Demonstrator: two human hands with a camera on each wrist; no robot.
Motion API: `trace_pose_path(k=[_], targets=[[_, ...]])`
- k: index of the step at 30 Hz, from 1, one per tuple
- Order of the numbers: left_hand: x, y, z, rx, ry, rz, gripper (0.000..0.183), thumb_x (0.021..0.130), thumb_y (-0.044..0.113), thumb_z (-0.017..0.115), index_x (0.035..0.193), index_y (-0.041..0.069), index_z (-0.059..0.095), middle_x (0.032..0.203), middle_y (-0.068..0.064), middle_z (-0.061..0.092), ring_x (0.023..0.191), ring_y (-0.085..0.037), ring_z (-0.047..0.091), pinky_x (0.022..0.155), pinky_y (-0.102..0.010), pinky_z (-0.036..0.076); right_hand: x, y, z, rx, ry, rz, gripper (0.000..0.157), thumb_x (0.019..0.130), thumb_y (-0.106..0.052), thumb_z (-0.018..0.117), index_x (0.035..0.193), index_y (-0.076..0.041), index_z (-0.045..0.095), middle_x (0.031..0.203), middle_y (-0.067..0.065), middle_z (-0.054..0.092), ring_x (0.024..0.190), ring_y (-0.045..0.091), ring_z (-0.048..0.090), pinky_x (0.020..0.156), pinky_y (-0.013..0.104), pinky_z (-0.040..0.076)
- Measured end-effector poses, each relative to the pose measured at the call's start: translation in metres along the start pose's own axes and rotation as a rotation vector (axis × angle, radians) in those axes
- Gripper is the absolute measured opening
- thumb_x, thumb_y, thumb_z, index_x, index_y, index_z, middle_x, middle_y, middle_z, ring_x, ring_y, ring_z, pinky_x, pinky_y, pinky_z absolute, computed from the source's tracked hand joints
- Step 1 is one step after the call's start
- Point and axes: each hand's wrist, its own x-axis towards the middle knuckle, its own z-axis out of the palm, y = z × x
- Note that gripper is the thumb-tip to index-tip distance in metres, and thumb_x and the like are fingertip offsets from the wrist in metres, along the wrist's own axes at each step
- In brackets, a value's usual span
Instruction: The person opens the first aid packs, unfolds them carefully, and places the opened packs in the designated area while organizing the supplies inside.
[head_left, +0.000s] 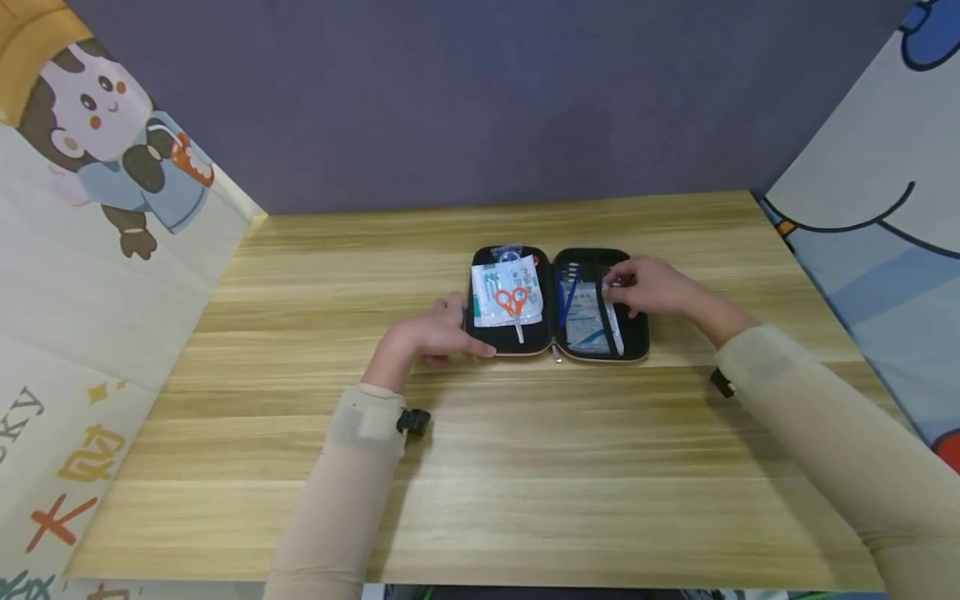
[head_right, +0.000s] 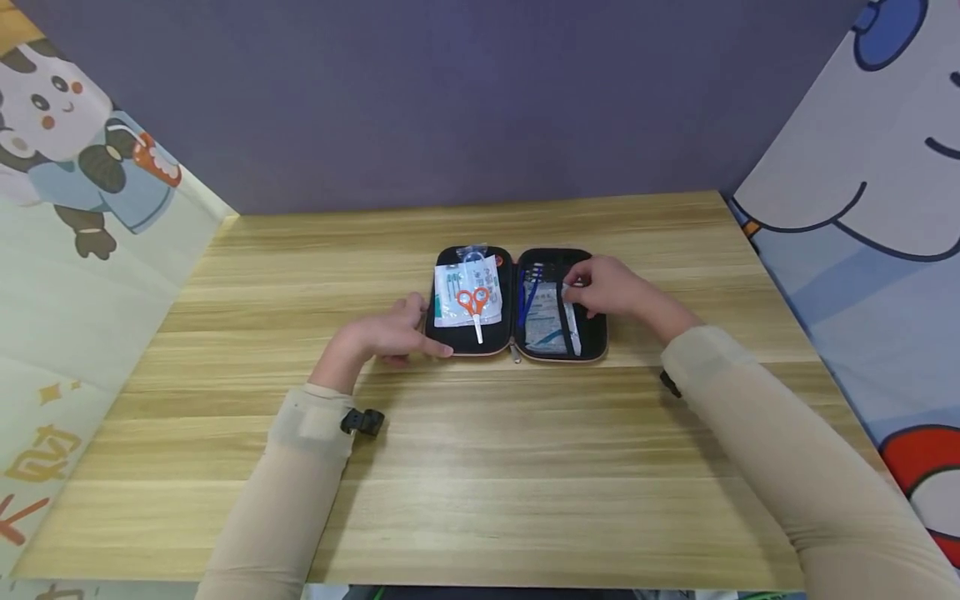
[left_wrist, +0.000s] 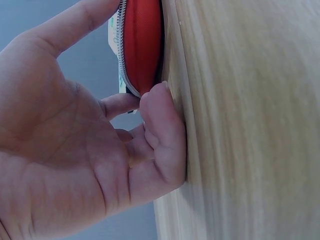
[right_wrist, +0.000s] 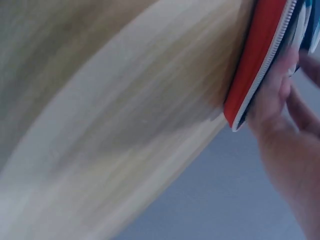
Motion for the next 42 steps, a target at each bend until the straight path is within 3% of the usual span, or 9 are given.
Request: trace_pose_path(k=[3, 5, 10, 13, 17, 24, 29, 36, 42], targets=[[0.000, 0.001, -0.001, -0.002, 0.000, -0.004, 0.108, 0.087, 0.043, 0.087, 0.163, 0.013, 0.017, 0.161, -0.018, 0.024, 0.110, -0.032, 0.054, 0.075, -0.033, 0.061, 0.000, -0.003, -0.002, -0.175, 0.097, -0.066, 0.030, 0.106, -0.021, 0.064, 0.117, 0.005, 0.074, 0.110, 0.028, 0.064, 0.090, 0.031, 0.057, 0.080, 0.044, 0.048], [-0.001, 0.001, -0.001, -0.001, 0.001, -0.009, 0.108, 0.087, 0.043, 0.087, 0.163, 0.013, 0.017, 0.162, -0.018, 0.024, 0.111, -0.032, 0.054, 0.076, -0.033, 0.061, 0.001, -0.005, -0.002, -0.213, 0.122, -0.077, 0.029, 0.107, -0.021, 0.062, 0.099, 0.003, 0.076, 0.100, 0.023, 0.062, 0.087, 0.031, 0.051, 0.079, 0.045, 0.044], [-0.002, 0.002, -0.001, 0.002, -0.002, -0.011, 0.107, 0.087, 0.043, 0.087, 0.163, 0.013, 0.017, 0.162, -0.019, 0.024, 0.111, -0.033, 0.055, 0.077, -0.033, 0.062, 0.005, -0.005, -0.002, -0.203, 0.097, -0.039, 0.046, 0.111, -0.025, 0.055, 0.068, -0.007, 0.055, 0.056, 0.002, 0.045, 0.053, 0.018, 0.040, 0.060, 0.036, 0.039], [-0.001, 0.002, -0.002, -0.006, -0.006, -0.009, 0.107, 0.087, 0.043, 0.087, 0.163, 0.013, 0.017, 0.162, -0.019, 0.024, 0.111, -0.033, 0.056, 0.078, -0.033, 0.062, 0.007, -0.008, -0.003, -0.211, 0.103, -0.038, 0.038, 0.111, -0.025, 0.055, 0.085, -0.001, 0.069, 0.064, 0.005, 0.059, 0.057, 0.018, 0.047, 0.063, 0.037, 0.043], [-0.001, 0.000, -0.002, -0.015, -0.005, -0.011, 0.109, 0.087, 0.042, 0.087, 0.164, 0.014, 0.016, 0.164, -0.019, 0.022, 0.114, -0.033, 0.055, 0.079, -0.033, 0.062, 0.016, -0.023, -0.005, -0.214, 0.129, -0.037, 0.034, 0.110, -0.025, 0.056, 0.122, 0.003, 0.073, 0.102, 0.018, 0.075, 0.082, 0.026, 0.063, 0.079, 0.045, 0.052], [-0.002, -0.001, -0.002, -0.007, -0.001, -0.014, 0.109, 0.087, 0.043, 0.087, 0.164, 0.013, 0.016, 0.164, -0.019, 0.022, 0.117, -0.034, 0.054, 0.079, -0.034, 0.063, 0.041, -0.067, 0.004, -0.189, 0.079, 0.022, 0.040, 0.110, -0.032, 0.056, 0.137, -0.004, 0.066, 0.128, 0.019, 0.071, 0.106, 0.032, 0.067, 0.091, 0.050, 0.055], [-0.002, -0.001, 0.000, -0.012, -0.007, -0.007, 0.111, 0.087, 0.043, 0.086, 0.166, 0.013, 0.014, 0.164, -0.019, 0.021, 0.120, -0.035, 0.053, 0.081, -0.034, 0.063, 0.058, -0.088, 0.015, -0.204, 0.037, 0.025, 0.055, 0.109, -0.033, 0.058, 0.155, -0.004, 0.051, 0.145, 0.021, 0.064, 0.119, 0.035, 0.069, 0.100, 0.052, 0.056], [0.004, -0.002, 0.002, 0.006, -0.009, -0.010, 0.110, 0.089, 0.043, 0.084, 0.167, 0.016, 0.011, 0.164, -0.017, 0.019, 0.120, -0.033, 0.053, 0.082, -0.035, 0.063, 0.072, -0.100, 0.032, -0.277, 0.049, -0.038, 0.059, 0.105, -0.024, 0.067, 0.156, -0.001, 0.049, 0.139, 0.022, 0.068, 0.110, 0.033, 0.070, 0.096, 0.049, 0.057], [0.013, -0.006, 0.003, 0.006, 0.007, -0.014, 0.115, 0.086, 0.042, 0.087, 0.168, 0.018, 0.009, 0.163, -0.016, 0.019, 0.120, -0.033, 0.054, 0.078, -0.036, 0.064, 0.073, -0.109, 0.036, -0.221, 0.078, -0.013, 0.053, 0.101, -0.013, 0.061, 0.152, 0.000, 0.055, 0.137, 0.021, 0.067, 0.116, 0.033, 0.065, 0.098, 0.048, 0.056]])
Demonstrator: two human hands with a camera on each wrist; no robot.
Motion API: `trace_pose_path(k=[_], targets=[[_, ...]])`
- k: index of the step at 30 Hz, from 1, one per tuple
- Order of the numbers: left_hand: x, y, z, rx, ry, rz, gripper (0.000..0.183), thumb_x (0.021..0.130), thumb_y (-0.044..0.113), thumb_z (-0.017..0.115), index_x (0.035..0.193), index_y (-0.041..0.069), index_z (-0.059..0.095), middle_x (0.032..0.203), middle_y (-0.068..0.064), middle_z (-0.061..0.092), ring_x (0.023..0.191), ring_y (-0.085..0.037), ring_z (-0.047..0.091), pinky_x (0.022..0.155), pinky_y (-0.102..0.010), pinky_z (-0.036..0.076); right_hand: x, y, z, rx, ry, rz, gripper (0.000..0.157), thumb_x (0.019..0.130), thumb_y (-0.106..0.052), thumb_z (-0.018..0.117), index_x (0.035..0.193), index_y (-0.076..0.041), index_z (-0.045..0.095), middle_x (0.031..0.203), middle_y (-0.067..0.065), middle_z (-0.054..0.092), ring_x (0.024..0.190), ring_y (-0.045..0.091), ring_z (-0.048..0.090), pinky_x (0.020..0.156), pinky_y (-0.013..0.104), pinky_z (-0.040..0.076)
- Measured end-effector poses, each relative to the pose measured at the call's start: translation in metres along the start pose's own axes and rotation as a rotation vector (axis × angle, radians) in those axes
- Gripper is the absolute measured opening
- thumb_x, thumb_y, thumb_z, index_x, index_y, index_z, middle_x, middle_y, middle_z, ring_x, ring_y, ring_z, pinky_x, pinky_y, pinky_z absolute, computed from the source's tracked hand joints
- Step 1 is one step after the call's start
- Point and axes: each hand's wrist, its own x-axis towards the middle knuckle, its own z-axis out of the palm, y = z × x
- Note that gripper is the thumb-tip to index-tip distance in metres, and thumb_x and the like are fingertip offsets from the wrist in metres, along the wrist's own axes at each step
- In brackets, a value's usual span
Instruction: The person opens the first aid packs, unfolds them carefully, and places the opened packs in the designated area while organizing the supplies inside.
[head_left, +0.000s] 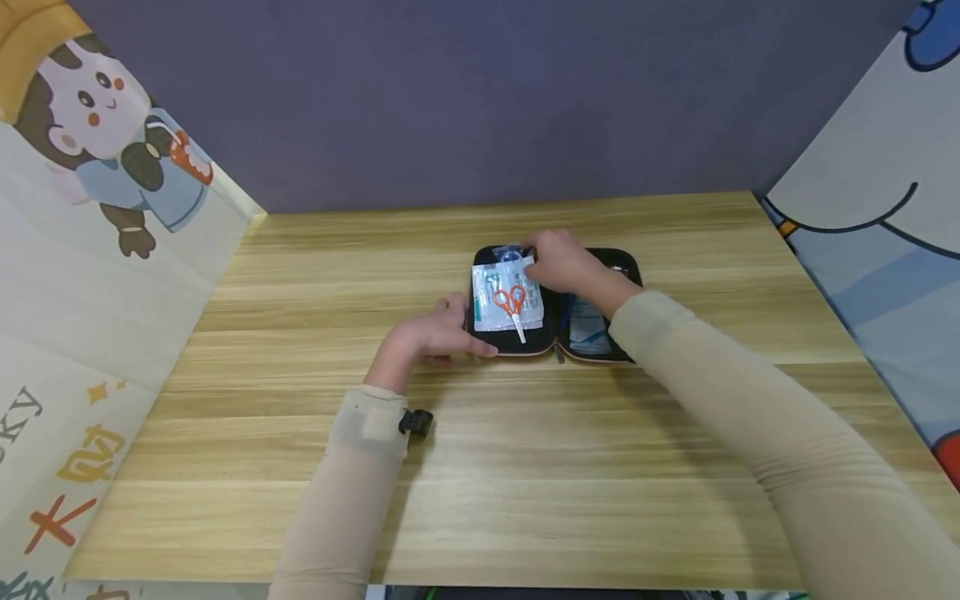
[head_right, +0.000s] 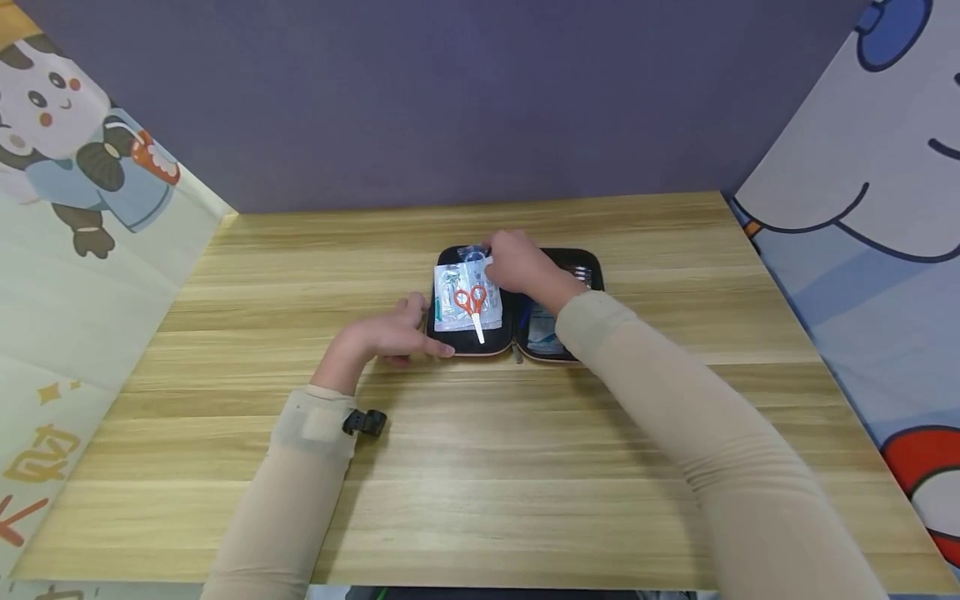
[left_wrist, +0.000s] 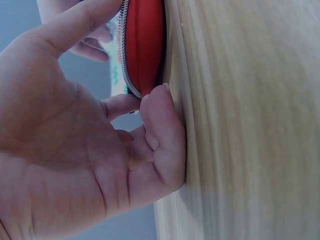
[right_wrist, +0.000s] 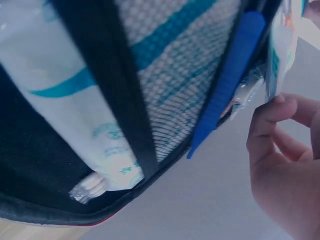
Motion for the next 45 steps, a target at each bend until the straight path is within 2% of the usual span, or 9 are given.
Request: trace_pose_path(k=[5, 11, 19, 22, 27, 31, 36, 39, 45], targets=[[-0.005, 0.001, 0.000, -0.007, -0.002, 0.007, 0.110, 0.088, 0.042, 0.085, 0.166, 0.015, 0.012, 0.162, -0.017, 0.021, 0.119, -0.032, 0.053, 0.079, -0.035, 0.064, -0.007, -0.010, -0.011, 0.084, 0.064, 0.007, 0.048, 0.102, -0.013, 0.055, 0.149, -0.003, 0.059, 0.146, 0.019, 0.062, 0.112, 0.032, 0.061, 0.093, 0.046, 0.054], [-0.013, 0.001, -0.002, -0.014, -0.001, 0.040, 0.104, 0.088, 0.043, 0.084, 0.162, 0.012, 0.018, 0.160, -0.020, 0.023, 0.113, -0.034, 0.055, 0.076, -0.035, 0.063, -0.032, -0.013, -0.030, 0.196, 0.310, -0.075, 0.035, 0.108, -0.016, 0.054, 0.140, -0.007, 0.066, 0.135, 0.015, 0.061, 0.098, 0.031, 0.062, 0.081, 0.045, 0.055], [-0.015, 0.005, -0.002, -0.001, 0.003, 0.047, 0.104, 0.087, 0.043, 0.086, 0.162, 0.012, 0.020, 0.156, -0.020, 0.028, 0.112, -0.033, 0.054, 0.075, -0.035, 0.062, -0.083, 0.033, -0.044, 0.192, 0.449, -0.043, 0.019, 0.103, -0.020, 0.063, 0.112, -0.003, 0.064, 0.120, 0.016, 0.064, 0.099, 0.036, 0.073, 0.065, 0.022, 0.052], [-0.015, 0.006, -0.002, 0.005, 0.002, 0.050, 0.103, 0.087, 0.043, 0.086, 0.161, 0.012, 0.021, 0.153, -0.020, 0.030, 0.112, -0.034, 0.054, 0.075, -0.035, 0.062, -0.105, 0.059, -0.043, 0.052, 0.481, -0.073, 0.016, 0.099, -0.017, 0.065, 0.108, -0.004, 0.063, 0.116, 0.017, 0.065, 0.095, 0.037, 0.075, 0.060, 0.026, 0.051], [-0.013, 0.007, -0.004, 0.016, 0.015, 0.058, 0.097, 0.087, 0.041, 0.086, 0.157, 0.012, 0.025, 0.151, -0.020, 0.032, 0.111, -0.034, 0.054, 0.075, -0.035, 0.061, -0.134, 0.103, -0.035, -0.427, 0.580, -0.343, 0.022, 0.089, -0.013, 0.075, 0.100, -0.002, 0.059, 0.117, 0.018, 0.068, 0.073, 0.034, 0.067, 0.046, 0.037, 0.038], [-0.013, 0.006, -0.005, 0.017, 0.021, 0.051, 0.096, 0.087, 0.041, 0.085, 0.156, 0.012, 0.026, 0.150, -0.020, 0.032, 0.108, -0.033, 0.054, 0.074, -0.035, 0.060, -0.147, 0.127, -0.026, -0.697, 0.548, -0.539, 0.036, 0.083, -0.016, 0.082, 0.105, 0.001, 0.059, 0.122, 0.020, 0.071, 0.090, 0.039, 0.072, 0.047, 0.045, 0.053], [-0.014, 0.004, -0.004, 0.003, 0.013, 0.047, 0.099, 0.087, 0.043, 0.086, 0.158, 0.013, 0.024, 0.151, -0.019, 0.031, 0.105, -0.032, 0.056, 0.072, -0.034, 0.060, -0.155, 0.144, -0.011, -0.797, 0.443, -0.704, 0.015, 0.097, -0.007, 0.055, 0.108, 0.002, 0.058, 0.125, 0.022, 0.072, 0.109, 0.041, 0.068, 0.068, 0.051, 0.064], [-0.015, 0.004, -0.003, -0.004, 0.008, 0.047, 0.100, 0.087, 0.043, 0.086, 0.158, 0.013, 0.023, 0.153, -0.019, 0.030, 0.105, -0.032, 0.055, 0.072, -0.033, 0.060, -0.160, 0.152, -0.002, -0.850, 0.375, -0.730, 0.019, 0.104, 0.001, 0.038, 0.110, 0.001, 0.056, 0.133, 0.023, 0.069, 0.118, 0.041, 0.068, 0.080, 0.053, 0.064], [-0.016, 0.003, -0.002, -0.020, 0.012, 0.041, 0.101, 0.087, 0.041, 0.086, 0.160, 0.014, 0.022, 0.155, -0.019, 0.029, 0.107, -0.032, 0.055, 0.073, -0.033, 0.060, -0.162, 0.159, 0.006, -0.889, 0.293, -0.726, 0.025, 0.092, 0.005, 0.058, 0.116, 0.000, 0.056, 0.141, 0.027, 0.064, 0.127, 0.044, 0.066, 0.096, 0.059, 0.061]])
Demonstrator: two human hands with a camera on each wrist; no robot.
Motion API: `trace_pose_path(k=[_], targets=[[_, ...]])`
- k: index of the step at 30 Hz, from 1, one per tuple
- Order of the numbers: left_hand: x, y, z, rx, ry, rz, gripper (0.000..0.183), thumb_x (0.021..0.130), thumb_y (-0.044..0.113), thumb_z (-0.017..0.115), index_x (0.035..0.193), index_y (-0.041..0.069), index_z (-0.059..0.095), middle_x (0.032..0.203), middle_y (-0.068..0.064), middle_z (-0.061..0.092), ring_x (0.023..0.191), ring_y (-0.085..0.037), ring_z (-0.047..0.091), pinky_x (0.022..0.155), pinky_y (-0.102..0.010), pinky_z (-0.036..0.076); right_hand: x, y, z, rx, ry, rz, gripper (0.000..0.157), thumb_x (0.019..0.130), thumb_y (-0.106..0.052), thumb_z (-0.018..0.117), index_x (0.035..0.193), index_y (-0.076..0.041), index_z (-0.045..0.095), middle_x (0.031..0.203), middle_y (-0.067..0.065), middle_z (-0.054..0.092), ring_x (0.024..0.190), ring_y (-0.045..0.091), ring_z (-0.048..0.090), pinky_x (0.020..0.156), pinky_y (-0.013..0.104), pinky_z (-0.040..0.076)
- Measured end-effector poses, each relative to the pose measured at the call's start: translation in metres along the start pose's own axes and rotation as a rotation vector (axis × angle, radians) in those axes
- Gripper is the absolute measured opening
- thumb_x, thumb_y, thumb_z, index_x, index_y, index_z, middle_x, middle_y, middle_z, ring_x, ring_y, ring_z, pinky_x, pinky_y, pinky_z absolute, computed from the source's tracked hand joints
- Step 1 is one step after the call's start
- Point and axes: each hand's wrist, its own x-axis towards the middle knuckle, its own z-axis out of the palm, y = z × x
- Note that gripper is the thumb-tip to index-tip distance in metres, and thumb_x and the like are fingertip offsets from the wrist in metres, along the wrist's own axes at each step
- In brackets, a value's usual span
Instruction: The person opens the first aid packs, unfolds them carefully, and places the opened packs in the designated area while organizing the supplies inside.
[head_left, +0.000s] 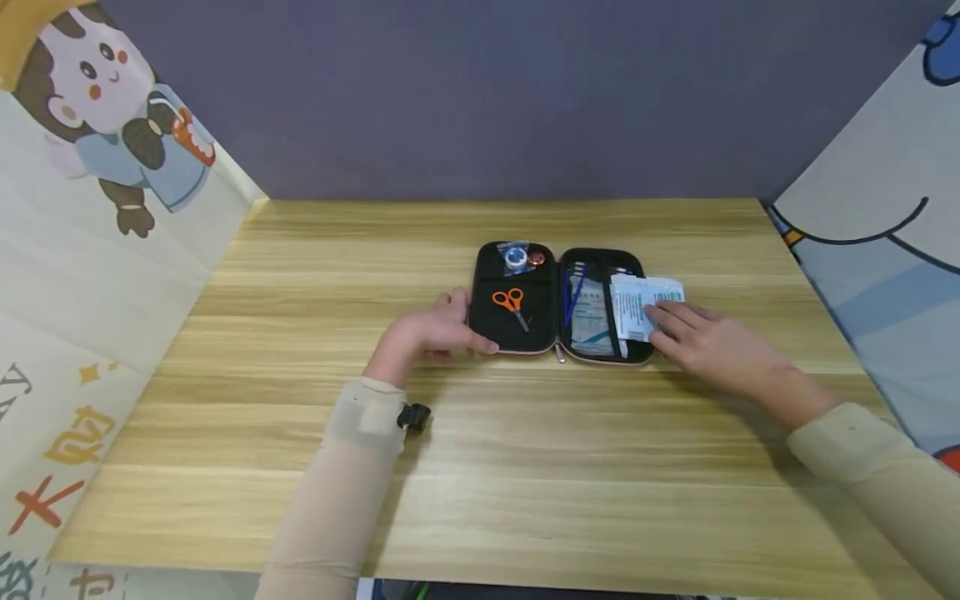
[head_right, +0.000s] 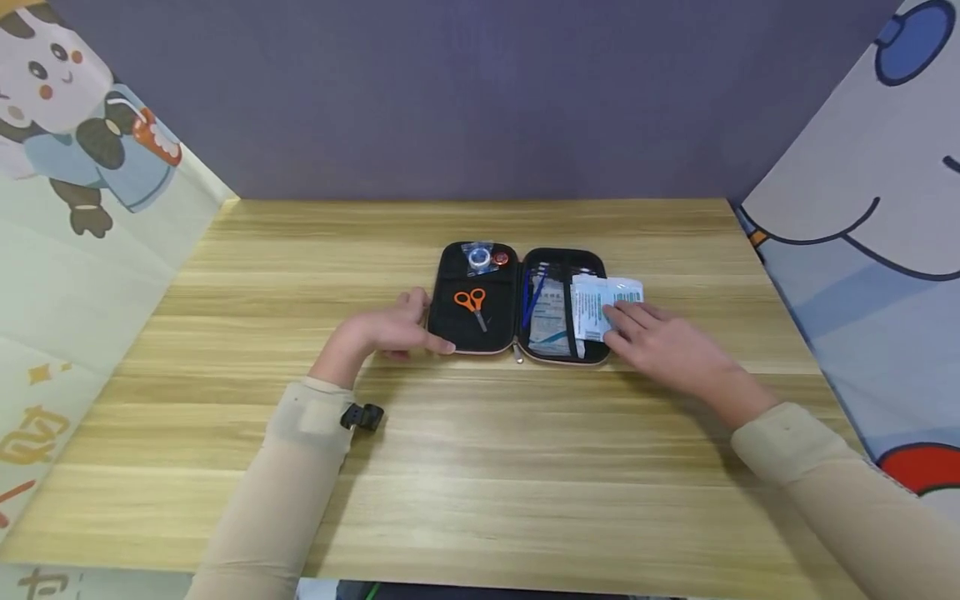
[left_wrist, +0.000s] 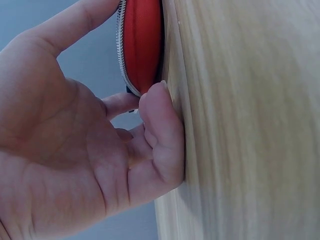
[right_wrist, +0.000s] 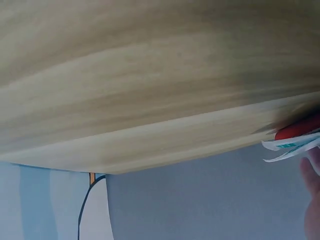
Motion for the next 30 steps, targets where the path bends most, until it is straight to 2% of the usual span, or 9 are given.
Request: trace_pose_path(k=[4, 9, 12, 14, 17, 20, 24, 26, 30], targets=[[0.000, 0.001, 0.000, -0.005, -0.001, 0.007, 0.101, 0.087, 0.042, 0.085, 0.161, 0.014, 0.022, 0.155, -0.018, 0.029, 0.108, -0.032, 0.055, 0.075, -0.034, 0.060, 0.000, -0.001, -0.001, 0.020, 0.027, -0.018, 0.031, 0.086, 0.008, 0.063, 0.115, -0.003, 0.057, 0.139, 0.026, 0.067, 0.123, 0.043, 0.068, 0.095, 0.058, 0.061], [-0.002, 0.001, -0.002, -0.002, -0.001, -0.003, 0.101, 0.087, 0.041, 0.086, 0.161, 0.014, 0.022, 0.155, -0.018, 0.028, 0.110, -0.032, 0.054, 0.075, -0.033, 0.060, 0.004, -0.002, -0.004, 0.060, 0.073, -0.081, 0.034, 0.089, 0.008, 0.054, 0.120, -0.005, 0.058, 0.136, 0.024, 0.069, 0.119, 0.041, 0.070, 0.093, 0.056, 0.062], [-0.003, 0.000, -0.002, -0.007, -0.005, -0.005, 0.102, 0.087, 0.041, 0.086, 0.160, 0.014, 0.022, 0.154, -0.018, 0.029, 0.111, -0.033, 0.054, 0.075, -0.033, 0.061, 0.005, -0.004, -0.005, 0.092, 0.135, -0.113, 0.029, 0.104, 0.006, 0.037, 0.122, -0.005, 0.057, 0.133, 0.024, 0.070, 0.115, 0.042, 0.072, 0.090, 0.055, 0.063], [-0.003, 0.000, -0.002, -0.011, -0.005, -0.002, 0.101, 0.086, 0.041, 0.086, 0.160, 0.014, 0.022, 0.153, -0.018, 0.029, 0.110, -0.033, 0.055, 0.075, -0.034, 0.061, 0.003, -0.005, -0.004, 0.109, 0.185, -0.125, 0.035, 0.113, 0.002, 0.023, 0.123, -0.004, 0.056, 0.130, 0.025, 0.071, 0.113, 0.041, 0.073, 0.088, 0.055, 0.064], [-0.002, 0.001, -0.002, -0.011, -0.003, 0.004, 0.101, 0.087, 0.041, 0.086, 0.160, 0.014, 0.022, 0.153, -0.017, 0.029, 0.110, -0.033, 0.055, 0.075, -0.034, 0.060, -0.001, -0.005, -0.002, 0.129, 0.251, -0.128, 0.047, 0.116, -0.005, 0.010, 0.123, -0.003, 0.056, 0.128, 0.025, 0.072, 0.112, 0.040, 0.074, 0.090, 0.054, 0.063], [-0.001, 0.002, -0.003, -0.006, 0.003, 0.000, 0.101, 0.087, 0.041, 0.086, 0.160, 0.014, 0.022, 0.154, -0.017, 0.029, 0.111, -0.033, 0.055, 0.076, -0.034, 0.060, -0.003, -0.004, 0.001, 0.163, 0.261, -0.112, 0.045, 0.117, -0.007, 0.012, 0.123, -0.003, 0.056, 0.131, 0.023, 0.072, 0.117, 0.039, 0.072, 0.094, 0.055, 0.062], [-0.001, 0.003, -0.004, -0.008, 0.002, -0.003, 0.100, 0.087, 0.041, 0.086, 0.160, 0.015, 0.023, 0.154, -0.018, 0.029, 0.112, -0.033, 0.054, 0.077, -0.035, 0.061, 0.002, -0.002, 0.004, 0.234, 0.211, -0.082, 0.039, 0.115, -0.010, 0.017, 0.120, -0.003, 0.055, 0.139, 0.022, 0.068, 0.124, 0.040, 0.068, 0.099, 0.057, 0.059], [-0.001, 0.004, -0.004, -0.002, 0.000, -0.004, 0.100, 0.087, 0.041, 0.086, 0.159, 0.015, 0.023, 0.153, -0.017, 0.029, 0.112, -0.033, 0.054, 0.076, -0.035, 0.060, 0.006, -0.002, 0.005, 0.272, 0.182, -0.069, 0.033, 0.113, -0.011, 0.024, 0.119, -0.002, 0.055, 0.141, 0.022, 0.067, 0.126, 0.042, 0.068, 0.100, 0.058, 0.058], [-0.001, 0.003, -0.002, 0.010, -0.009, -0.003, 0.099, 0.087, 0.042, 0.086, 0.158, 0.014, 0.023, 0.152, -0.018, 0.030, 0.113, -0.033, 0.053, 0.075, -0.034, 0.061, 0.017, -0.001, 0.008, 0.381, 0.174, -0.008, 0.011, 0.102, -0.002, 0.051, 0.109, -0.003, 0.060, 0.137, 0.019, 0.071, 0.122, 0.040, 0.071, 0.100, 0.054, 0.060]])
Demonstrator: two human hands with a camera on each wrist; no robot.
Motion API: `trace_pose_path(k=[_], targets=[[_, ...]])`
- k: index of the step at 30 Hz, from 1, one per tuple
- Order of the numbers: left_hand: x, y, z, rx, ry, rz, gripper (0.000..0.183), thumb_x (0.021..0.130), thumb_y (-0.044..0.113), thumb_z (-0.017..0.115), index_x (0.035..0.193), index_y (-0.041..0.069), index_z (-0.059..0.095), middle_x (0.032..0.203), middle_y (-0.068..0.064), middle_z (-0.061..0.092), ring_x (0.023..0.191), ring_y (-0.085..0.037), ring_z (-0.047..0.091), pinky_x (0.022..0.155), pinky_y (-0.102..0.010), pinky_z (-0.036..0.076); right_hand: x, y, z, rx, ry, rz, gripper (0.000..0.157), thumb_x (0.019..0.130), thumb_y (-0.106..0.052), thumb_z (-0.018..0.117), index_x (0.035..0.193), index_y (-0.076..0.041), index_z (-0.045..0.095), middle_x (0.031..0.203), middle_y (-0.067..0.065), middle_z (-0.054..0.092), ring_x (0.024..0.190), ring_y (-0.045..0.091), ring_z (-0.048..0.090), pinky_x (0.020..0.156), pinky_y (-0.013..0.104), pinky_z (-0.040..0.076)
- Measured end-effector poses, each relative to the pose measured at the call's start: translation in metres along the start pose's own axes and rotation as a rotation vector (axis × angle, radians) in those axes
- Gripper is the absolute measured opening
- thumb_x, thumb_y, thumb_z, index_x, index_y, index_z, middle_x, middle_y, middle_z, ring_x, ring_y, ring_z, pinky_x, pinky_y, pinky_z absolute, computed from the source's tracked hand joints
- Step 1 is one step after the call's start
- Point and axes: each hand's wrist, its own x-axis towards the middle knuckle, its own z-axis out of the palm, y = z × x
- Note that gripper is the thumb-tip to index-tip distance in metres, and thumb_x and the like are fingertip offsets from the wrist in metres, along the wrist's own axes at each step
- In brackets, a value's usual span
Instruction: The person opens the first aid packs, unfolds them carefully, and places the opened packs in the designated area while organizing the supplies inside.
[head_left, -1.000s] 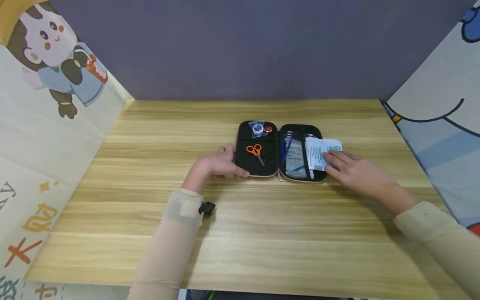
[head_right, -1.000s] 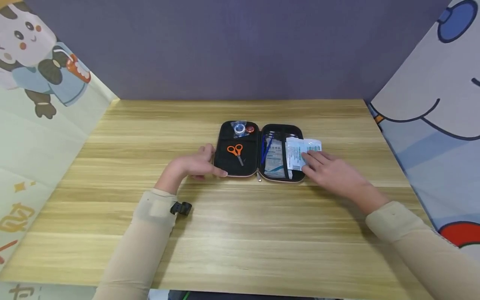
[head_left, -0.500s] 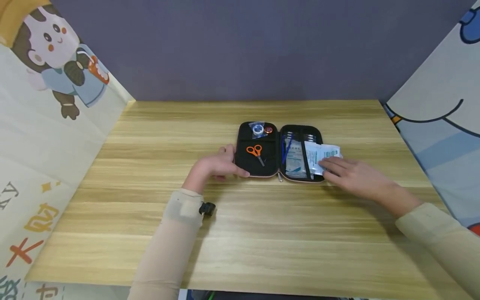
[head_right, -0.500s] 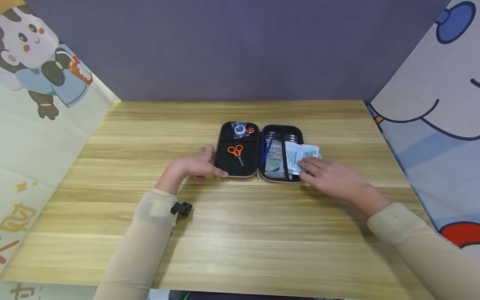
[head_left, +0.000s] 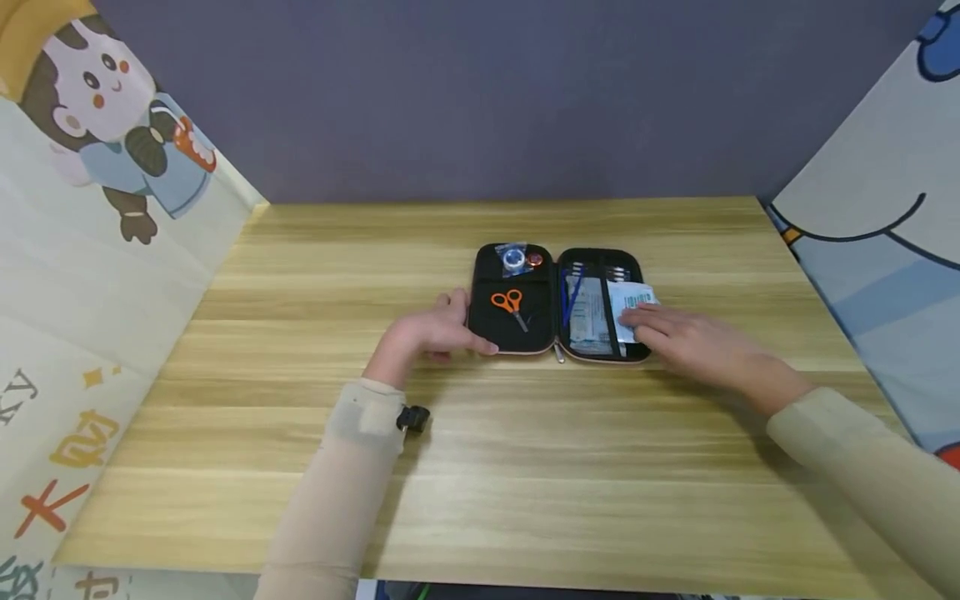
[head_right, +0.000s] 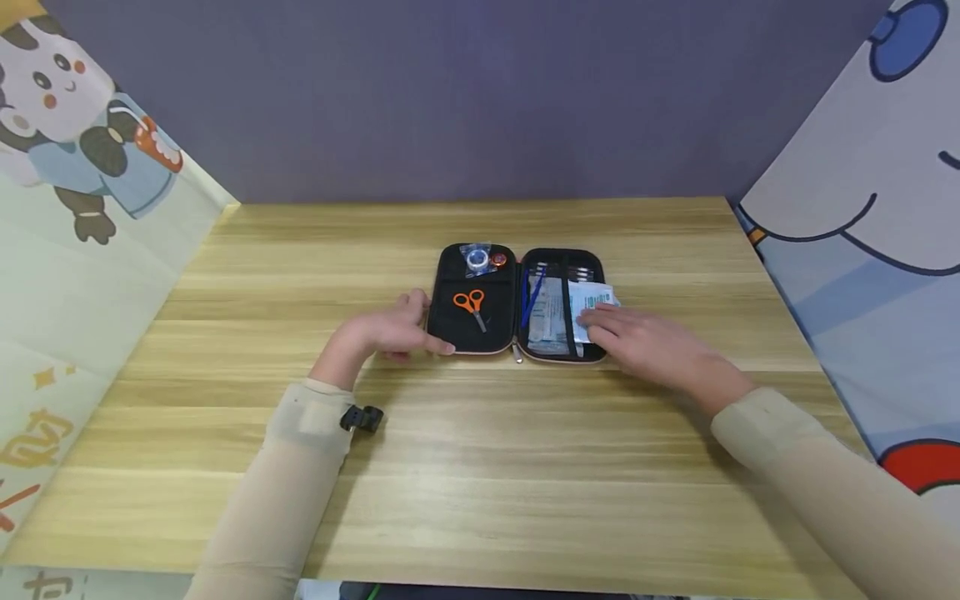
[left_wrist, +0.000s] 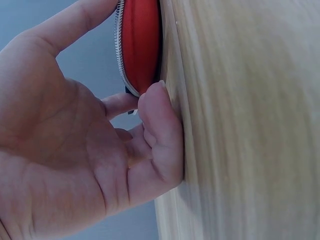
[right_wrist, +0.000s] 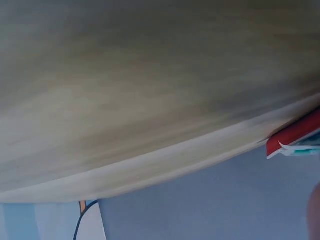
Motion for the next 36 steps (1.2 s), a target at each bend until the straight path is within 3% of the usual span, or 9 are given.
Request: trace_pose_path(k=[4, 7, 9, 11, 14, 17, 22, 33, 36], targets=[[0.000, 0.000, 0.001, -0.007, -0.003, 0.004, 0.097, 0.087, 0.041, 0.086, 0.157, 0.012, 0.024, 0.152, -0.019, 0.029, 0.115, -0.034, 0.053, 0.076, -0.033, 0.061, 0.006, -0.002, 0.002, 0.181, 0.058, 0.121, 0.014, 0.087, 0.000, 0.072, 0.097, -0.009, 0.067, 0.129, 0.013, 0.075, 0.119, 0.044, 0.072, 0.116, 0.038, 0.051], [0.000, 0.000, 0.001, -0.009, 0.000, 0.002, 0.097, 0.087, 0.041, 0.086, 0.157, 0.013, 0.024, 0.153, -0.019, 0.029, 0.116, -0.034, 0.052, 0.077, -0.034, 0.061, 0.009, -0.003, -0.003, 0.250, 0.035, 0.247, 0.019, 0.088, -0.007, 0.077, 0.106, -0.008, 0.072, 0.140, 0.017, 0.067, 0.129, 0.048, 0.063, 0.122, 0.043, 0.046], [0.001, 0.000, 0.001, -0.008, 0.003, 0.004, 0.096, 0.087, 0.041, 0.085, 0.157, 0.013, 0.025, 0.153, -0.018, 0.029, 0.116, -0.034, 0.053, 0.077, -0.034, 0.060, 0.013, -0.002, -0.007, 0.287, -0.041, 0.373, 0.028, 0.094, -0.016, 0.076, 0.120, -0.005, 0.070, 0.155, 0.021, 0.054, 0.142, 0.050, 0.051, 0.123, 0.057, 0.042], [0.003, 0.000, 0.002, -0.009, 0.002, 0.008, 0.096, 0.087, 0.042, 0.085, 0.157, 0.013, 0.025, 0.153, -0.017, 0.029, 0.117, -0.035, 0.052, 0.077, -0.035, 0.060, 0.015, -0.001, -0.011, 0.327, -0.145, 0.502, 0.050, 0.099, -0.023, 0.074, 0.142, -0.002, 0.061, 0.167, 0.025, 0.038, 0.151, 0.051, 0.039, 0.120, 0.069, 0.037], [0.005, 0.000, 0.004, -0.003, -0.009, 0.011, 0.098, 0.087, 0.042, 0.085, 0.157, 0.012, 0.024, 0.152, -0.018, 0.029, 0.118, -0.034, 0.051, 0.077, -0.034, 0.061, 0.015, 0.002, -0.013, 0.401, -0.295, 0.621, 0.072, 0.102, -0.030, 0.070, 0.161, 0.001, 0.041, 0.175, 0.028, 0.019, 0.159, 0.055, 0.022, 0.125, 0.074, 0.025], [0.006, -0.001, 0.005, 0.002, -0.016, 0.002, 0.097, 0.088, 0.041, 0.085, 0.158, 0.012, 0.024, 0.152, -0.018, 0.029, 0.118, -0.034, 0.051, 0.078, -0.034, 0.061, 0.013, 0.004, -0.010, 0.446, -0.355, 0.609, 0.077, 0.104, -0.032, 0.069, 0.164, 0.002, 0.034, 0.176, 0.027, 0.014, 0.161, 0.054, 0.016, 0.128, 0.073, 0.019], [0.004, -0.002, 0.003, 0.004, 0.011, 0.001, 0.095, 0.088, 0.041, 0.084, 0.157, 0.013, 0.025, 0.152, -0.018, 0.030, 0.116, -0.034, 0.054, 0.078, -0.036, 0.061, 0.018, 0.007, -0.006, 0.509, -0.323, 0.543, 0.077, 0.104, -0.029, 0.069, 0.164, 0.002, 0.032, 0.178, 0.024, 0.012, 0.162, 0.052, 0.017, 0.128, 0.073, 0.018], [0.002, -0.002, 0.001, 0.028, 0.002, -0.005, 0.093, 0.088, 0.041, 0.084, 0.155, 0.012, 0.026, 0.150, -0.019, 0.030, 0.113, -0.034, 0.053, 0.079, -0.035, 0.061, 0.028, 0.005, -0.010, 0.596, -0.304, 0.584, 0.084, 0.102, -0.030, 0.072, 0.168, -0.004, 0.026, 0.179, 0.018, 0.006, 0.162, 0.050, 0.017, 0.126, 0.069, 0.025], [0.002, -0.003, 0.003, 0.020, -0.001, -0.006, 0.094, 0.088, 0.041, 0.084, 0.156, 0.012, 0.025, 0.151, -0.019, 0.029, 0.114, -0.035, 0.052, 0.079, -0.035, 0.061, 0.026, 0.011, -0.019, 0.632, -0.273, 0.570, 0.079, 0.102, -0.020, 0.072, 0.166, -0.001, 0.029, 0.179, 0.020, 0.007, 0.161, 0.052, 0.017, 0.124, 0.072, 0.025]])
